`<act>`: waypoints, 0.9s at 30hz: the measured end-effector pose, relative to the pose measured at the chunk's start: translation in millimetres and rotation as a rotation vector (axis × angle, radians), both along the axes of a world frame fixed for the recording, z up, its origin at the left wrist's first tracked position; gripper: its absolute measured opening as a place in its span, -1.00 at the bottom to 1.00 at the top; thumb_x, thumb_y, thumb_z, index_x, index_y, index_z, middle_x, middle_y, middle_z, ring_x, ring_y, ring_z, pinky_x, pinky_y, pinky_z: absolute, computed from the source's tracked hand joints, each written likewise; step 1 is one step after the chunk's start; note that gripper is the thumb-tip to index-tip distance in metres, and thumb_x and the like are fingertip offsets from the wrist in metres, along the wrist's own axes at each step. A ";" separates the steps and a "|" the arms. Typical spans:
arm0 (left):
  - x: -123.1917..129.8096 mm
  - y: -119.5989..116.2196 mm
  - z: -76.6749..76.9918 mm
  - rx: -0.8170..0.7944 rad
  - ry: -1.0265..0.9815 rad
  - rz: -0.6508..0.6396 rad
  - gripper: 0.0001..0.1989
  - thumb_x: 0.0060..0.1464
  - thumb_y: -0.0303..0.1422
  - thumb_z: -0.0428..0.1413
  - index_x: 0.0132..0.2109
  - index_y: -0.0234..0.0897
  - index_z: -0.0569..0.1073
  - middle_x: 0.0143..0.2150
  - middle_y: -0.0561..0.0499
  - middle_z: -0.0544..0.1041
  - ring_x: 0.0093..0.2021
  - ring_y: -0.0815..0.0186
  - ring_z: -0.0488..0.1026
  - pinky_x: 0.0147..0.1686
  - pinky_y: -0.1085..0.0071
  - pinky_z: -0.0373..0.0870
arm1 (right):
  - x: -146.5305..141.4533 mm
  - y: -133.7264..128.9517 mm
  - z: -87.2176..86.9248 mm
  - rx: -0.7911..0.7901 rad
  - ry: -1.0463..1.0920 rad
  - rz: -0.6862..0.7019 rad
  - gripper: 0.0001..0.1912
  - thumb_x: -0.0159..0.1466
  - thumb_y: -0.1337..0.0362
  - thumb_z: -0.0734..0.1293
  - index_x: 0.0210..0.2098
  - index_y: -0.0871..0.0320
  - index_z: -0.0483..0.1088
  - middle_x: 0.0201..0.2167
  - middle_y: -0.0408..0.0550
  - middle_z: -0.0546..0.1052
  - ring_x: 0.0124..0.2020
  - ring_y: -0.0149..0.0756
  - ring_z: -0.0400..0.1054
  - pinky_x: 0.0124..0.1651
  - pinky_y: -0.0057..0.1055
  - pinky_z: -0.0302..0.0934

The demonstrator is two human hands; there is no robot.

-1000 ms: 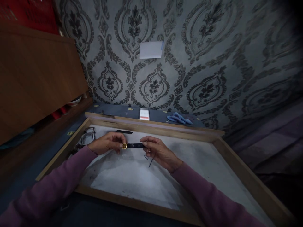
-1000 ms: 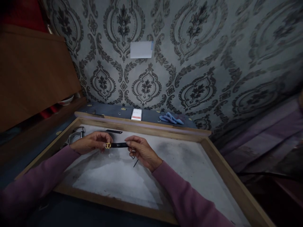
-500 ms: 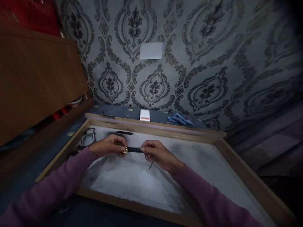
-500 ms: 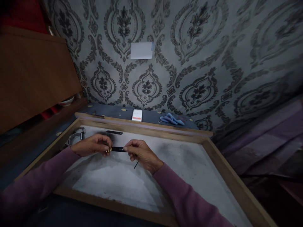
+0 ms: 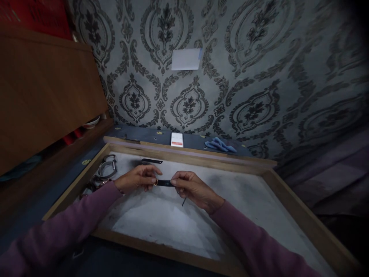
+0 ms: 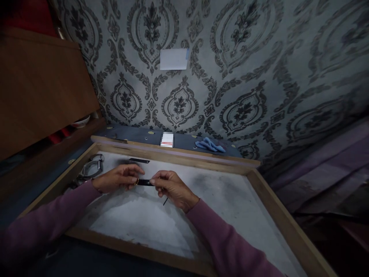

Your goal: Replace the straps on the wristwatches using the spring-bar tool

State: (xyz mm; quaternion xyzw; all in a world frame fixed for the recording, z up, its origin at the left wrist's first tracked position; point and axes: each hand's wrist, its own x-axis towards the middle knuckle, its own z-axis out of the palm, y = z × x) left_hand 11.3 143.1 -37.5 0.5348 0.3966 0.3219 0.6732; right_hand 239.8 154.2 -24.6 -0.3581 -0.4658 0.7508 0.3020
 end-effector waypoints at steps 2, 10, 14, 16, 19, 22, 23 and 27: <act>0.5 0.7 -2.8 -0.001 0.030 -0.001 -0.64 -0.11 -0.19 0.35 -0.26 -0.38 0.50 -0.53 0.10 0.41 -0.56 0.47 0.32 -0.59 0.56 0.19 | -0.8 -0.5 -0.9 -0.008 -0.008 0.003 -0.72 -0.12 0.21 0.57 -0.58 0.21 0.45 -0.74 -0.28 0.29 -0.69 -0.57 0.07 -0.63 -0.55 -0.07; -2.4 0.3 -0.7 -0.088 -0.019 0.009 -0.59 -0.04 -0.09 0.29 -0.27 -0.40 0.51 -0.50 0.02 0.49 -0.53 0.43 0.41 -0.49 0.51 0.33 | 1.0 4.1 -8.7 -0.047 -0.017 -0.020 -0.71 -0.12 0.22 0.58 -0.56 0.22 0.43 -0.72 -0.27 0.28 -0.68 -0.57 0.06 -0.62 -0.55 -0.11; -5.8 0.8 2.6 -0.144 -0.119 0.015 -0.53 0.04 -0.02 0.21 -0.20 -0.41 0.53 -0.40 -0.08 0.55 -0.45 0.35 0.50 -0.41 0.46 0.43 | 2.0 6.9 -10.3 -0.045 -0.016 -0.024 -0.71 -0.12 0.22 0.58 -0.56 0.22 0.43 -0.73 -0.28 0.27 -0.67 -0.57 0.06 -0.62 -0.55 -0.10; -7.2 1.4 3.0 -0.157 -0.141 0.005 -0.53 0.05 -0.02 0.20 -0.20 -0.42 0.53 -0.38 -0.12 0.56 -0.43 0.31 0.53 -0.41 0.45 0.45 | 2.2 7.2 -10.4 -0.046 -0.017 -0.021 -0.70 -0.11 0.21 0.58 -0.55 0.22 0.44 -0.73 -0.28 0.27 -0.68 -0.57 0.05 -0.62 -0.55 -0.11; -8.6 1.2 4.3 -0.163 -0.151 -0.018 -0.57 0.05 -0.06 0.22 -0.19 -0.42 0.53 -0.40 -0.12 0.58 -0.43 0.31 0.54 -0.41 0.47 0.45 | 2.0 7.3 -9.6 -0.050 -0.014 -0.019 -0.69 -0.12 0.20 0.58 -0.56 0.22 0.42 -0.73 -0.29 0.25 -0.68 -0.58 0.03 -0.62 -0.56 -0.11; -9.5 -0.5 8.2 -0.158 -0.132 -0.044 -0.60 0.02 -0.12 0.27 -0.17 -0.42 0.53 -0.38 -0.11 0.60 -0.43 0.33 0.55 -0.39 0.49 0.46 | 1.7 7.8 -8.5 -0.054 -0.012 -0.020 -0.67 -0.14 0.20 0.59 -0.56 0.23 0.42 -0.73 -0.29 0.25 -0.68 -0.59 0.02 -0.62 -0.57 -0.12; -9.6 -1.2 9.7 -0.155 -0.125 -0.054 -0.60 0.01 -0.14 0.28 -0.16 -0.41 0.54 -0.36 -0.11 0.61 -0.42 0.34 0.55 -0.39 0.49 0.46 | 1.6 8.1 -8.3 -0.056 -0.012 -0.019 -0.66 -0.15 0.20 0.60 -0.56 0.23 0.41 -0.73 -0.29 0.25 -0.68 -0.59 0.01 -0.63 -0.57 -0.13; -9.8 -1.8 11.7 -0.155 -0.127 -0.104 -0.64 -0.05 -0.19 0.33 -0.19 -0.39 0.55 -0.33 -0.09 0.61 -0.43 0.34 0.55 -0.43 0.51 0.44 | 1.5 9.0 -8.2 -0.057 -0.016 -0.012 -0.65 -0.16 0.19 0.60 -0.56 0.22 0.42 -0.73 -0.30 0.23 -0.67 -0.59 0.00 -0.63 -0.57 -0.16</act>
